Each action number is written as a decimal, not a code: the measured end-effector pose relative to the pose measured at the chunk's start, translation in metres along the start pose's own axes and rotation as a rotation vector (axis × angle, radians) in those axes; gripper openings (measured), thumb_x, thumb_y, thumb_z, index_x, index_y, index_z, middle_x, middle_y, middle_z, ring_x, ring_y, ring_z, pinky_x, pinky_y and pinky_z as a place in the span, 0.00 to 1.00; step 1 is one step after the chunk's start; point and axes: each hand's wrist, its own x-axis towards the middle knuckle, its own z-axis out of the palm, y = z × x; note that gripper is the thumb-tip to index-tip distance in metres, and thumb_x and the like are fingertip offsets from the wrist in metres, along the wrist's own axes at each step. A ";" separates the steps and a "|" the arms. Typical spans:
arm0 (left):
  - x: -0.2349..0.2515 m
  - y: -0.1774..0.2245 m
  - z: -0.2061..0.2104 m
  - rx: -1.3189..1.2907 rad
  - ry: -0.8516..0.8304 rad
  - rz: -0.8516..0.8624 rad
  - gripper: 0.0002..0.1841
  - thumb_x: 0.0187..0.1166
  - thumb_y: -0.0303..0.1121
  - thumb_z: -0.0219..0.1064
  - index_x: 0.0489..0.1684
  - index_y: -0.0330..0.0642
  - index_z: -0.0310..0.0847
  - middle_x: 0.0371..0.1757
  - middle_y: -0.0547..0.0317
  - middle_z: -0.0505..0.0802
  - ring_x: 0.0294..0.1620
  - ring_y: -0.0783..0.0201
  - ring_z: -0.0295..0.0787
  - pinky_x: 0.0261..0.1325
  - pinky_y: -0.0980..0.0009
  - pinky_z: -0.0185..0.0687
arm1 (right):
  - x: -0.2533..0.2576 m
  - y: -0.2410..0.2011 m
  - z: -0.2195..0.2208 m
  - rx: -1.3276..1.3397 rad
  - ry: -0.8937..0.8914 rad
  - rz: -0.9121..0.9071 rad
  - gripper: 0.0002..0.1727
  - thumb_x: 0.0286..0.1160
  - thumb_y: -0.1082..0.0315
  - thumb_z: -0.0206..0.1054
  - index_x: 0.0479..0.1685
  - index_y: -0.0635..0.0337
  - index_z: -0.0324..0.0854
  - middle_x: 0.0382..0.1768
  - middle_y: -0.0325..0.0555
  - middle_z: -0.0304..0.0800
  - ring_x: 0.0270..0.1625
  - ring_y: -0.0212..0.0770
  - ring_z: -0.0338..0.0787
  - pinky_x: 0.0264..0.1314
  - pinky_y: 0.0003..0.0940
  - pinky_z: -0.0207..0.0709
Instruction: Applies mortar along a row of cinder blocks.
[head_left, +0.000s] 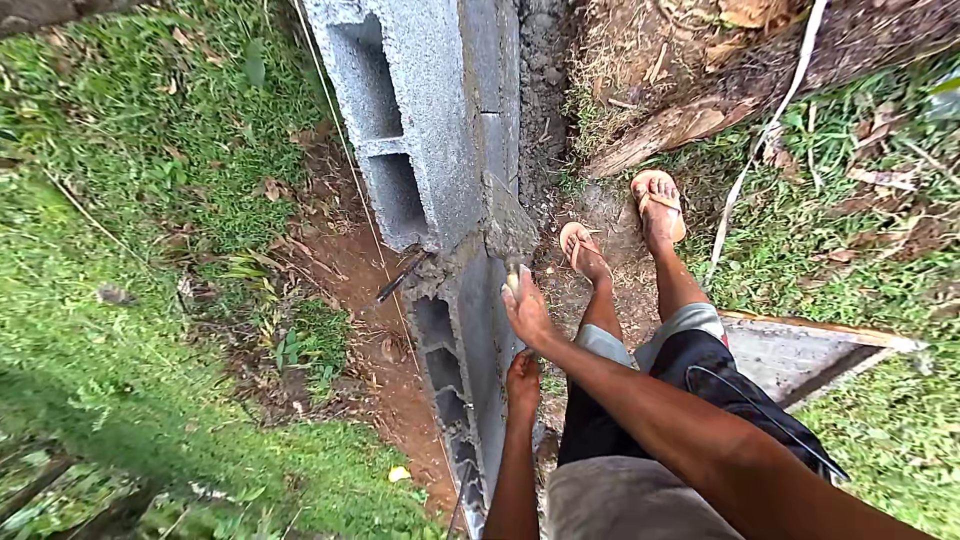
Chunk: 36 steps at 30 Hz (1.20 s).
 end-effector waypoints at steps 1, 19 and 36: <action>-0.001 0.001 0.000 0.002 -0.005 0.005 0.16 0.90 0.29 0.57 0.70 0.33 0.80 0.65 0.42 0.89 0.60 0.55 0.89 0.62 0.55 0.87 | -0.008 0.002 -0.006 -0.002 -0.014 -0.001 0.36 0.92 0.56 0.55 0.93 0.65 0.50 0.72 0.66 0.82 0.74 0.58 0.85 0.81 0.50 0.74; -0.136 0.190 -0.022 0.102 0.057 0.823 0.38 0.73 0.37 0.77 0.84 0.35 0.67 0.84 0.38 0.73 0.81 0.50 0.76 0.76 0.56 0.81 | -0.224 -0.121 -0.200 0.272 -0.229 0.178 0.19 0.97 0.58 0.45 0.74 0.56 0.70 0.31 0.39 0.82 0.18 0.30 0.76 0.19 0.25 0.73; -0.172 0.396 -0.119 0.633 0.311 0.784 0.34 0.74 0.35 0.78 0.82 0.42 0.72 0.59 0.40 0.91 0.54 0.44 0.92 0.60 0.41 0.86 | -0.176 -0.250 -0.189 0.536 -0.581 0.068 0.18 0.98 0.55 0.44 0.71 0.52 0.71 0.27 0.35 0.75 0.16 0.27 0.70 0.16 0.20 0.67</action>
